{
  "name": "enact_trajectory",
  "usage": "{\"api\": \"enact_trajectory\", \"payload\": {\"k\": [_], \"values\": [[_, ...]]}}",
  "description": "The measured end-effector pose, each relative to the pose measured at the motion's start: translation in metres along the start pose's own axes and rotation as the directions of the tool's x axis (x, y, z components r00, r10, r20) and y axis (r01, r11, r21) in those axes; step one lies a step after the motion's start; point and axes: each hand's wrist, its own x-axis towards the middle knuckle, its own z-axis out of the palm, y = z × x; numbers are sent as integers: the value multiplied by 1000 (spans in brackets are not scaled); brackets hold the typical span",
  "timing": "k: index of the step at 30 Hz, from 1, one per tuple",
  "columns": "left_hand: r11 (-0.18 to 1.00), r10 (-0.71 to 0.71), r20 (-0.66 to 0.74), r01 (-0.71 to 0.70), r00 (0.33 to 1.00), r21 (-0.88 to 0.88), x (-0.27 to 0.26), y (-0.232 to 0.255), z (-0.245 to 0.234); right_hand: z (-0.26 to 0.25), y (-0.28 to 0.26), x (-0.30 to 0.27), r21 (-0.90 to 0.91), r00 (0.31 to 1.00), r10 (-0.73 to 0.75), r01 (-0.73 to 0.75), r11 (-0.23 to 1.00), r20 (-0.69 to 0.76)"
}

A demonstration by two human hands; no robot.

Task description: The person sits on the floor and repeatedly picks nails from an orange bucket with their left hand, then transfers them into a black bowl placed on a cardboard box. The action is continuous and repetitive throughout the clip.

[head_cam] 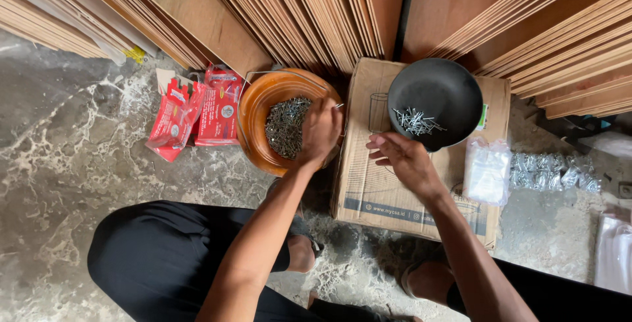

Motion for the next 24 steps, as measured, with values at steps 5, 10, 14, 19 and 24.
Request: {"api": "enact_trajectory", "payload": {"k": [5, 10, 14, 19, 24], "values": [[964, 219, -20, -220, 976, -147, 9, 70, -12, -14, 11, 15, 238, 979, -9, 58, 970, -203], [901, 357, -1, -344, 934, -265, 1, 109, -10, -29, 6, 24, 553, 955, 189, -33, 833, -227], [902, 403, 15, -394, 915, -178, 0, 115, -9, -39, 18, 30, 683, 953, 253, -74, 727, -166], [941, 284, -19, -283, 959, -186, 13, 80, -11, -41, 9, 24, 594, 936, 226, -24, 804, -269], [980, -127, 127, 144, 984, -134, 16, -4, -3, -44, 18, 25, 353, 906, 111, 45, 935, -410]]}}
